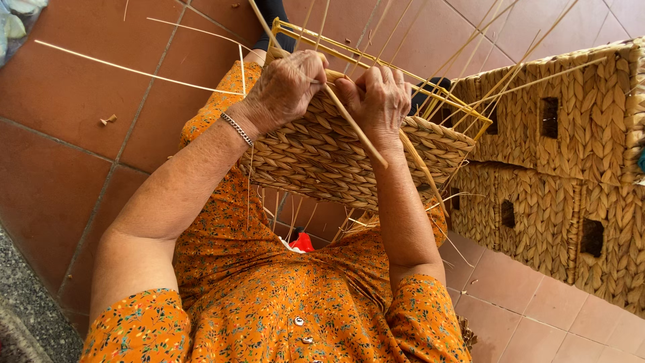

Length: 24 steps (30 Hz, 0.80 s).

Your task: The person sits on the floor weaving a basket from water hyacinth strands around a bamboo frame. They thread and bend flexible strands over the woven wall, pull them tight, and reach to the floor for new strands as they work the rim.

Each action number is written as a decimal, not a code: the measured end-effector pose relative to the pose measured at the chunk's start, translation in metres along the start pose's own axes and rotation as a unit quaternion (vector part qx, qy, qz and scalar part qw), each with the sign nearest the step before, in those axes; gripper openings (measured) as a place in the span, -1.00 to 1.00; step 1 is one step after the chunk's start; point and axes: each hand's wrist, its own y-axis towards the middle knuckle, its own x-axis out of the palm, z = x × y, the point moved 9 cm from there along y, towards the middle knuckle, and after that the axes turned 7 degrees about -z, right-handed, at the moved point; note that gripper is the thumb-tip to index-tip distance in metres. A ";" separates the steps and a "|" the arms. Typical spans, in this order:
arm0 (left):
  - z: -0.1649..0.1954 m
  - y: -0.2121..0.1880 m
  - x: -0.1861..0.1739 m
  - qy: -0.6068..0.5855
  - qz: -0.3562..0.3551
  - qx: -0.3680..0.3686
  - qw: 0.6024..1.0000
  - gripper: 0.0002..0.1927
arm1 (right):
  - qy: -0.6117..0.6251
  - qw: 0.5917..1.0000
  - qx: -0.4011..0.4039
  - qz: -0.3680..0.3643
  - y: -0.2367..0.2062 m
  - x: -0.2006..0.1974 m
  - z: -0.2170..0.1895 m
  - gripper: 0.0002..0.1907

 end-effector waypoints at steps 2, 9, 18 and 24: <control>-0.017 0.008 0.010 -0.016 -0.035 -0.059 0.998 -0.79 | 0.011 1.000 0.015 -0.010 -0.006 0.006 0.003 -0.51; -0.029 0.025 0.028 0.032 -0.020 -0.123 0.992 -0.64 | 0.058 0.995 0.050 -0.056 -0.031 0.000 0.017 -0.68; 0.017 0.021 0.008 0.112 0.022 0.047 0.992 -0.81 | 0.047 0.989 -0.100 -0.098 -0.036 -0.029 -0.009 -0.57; 0.038 0.008 0.009 0.164 -0.034 0.079 0.983 -0.75 | 0.116 0.979 -0.123 -0.116 -0.040 -0.030 -0.010 -0.53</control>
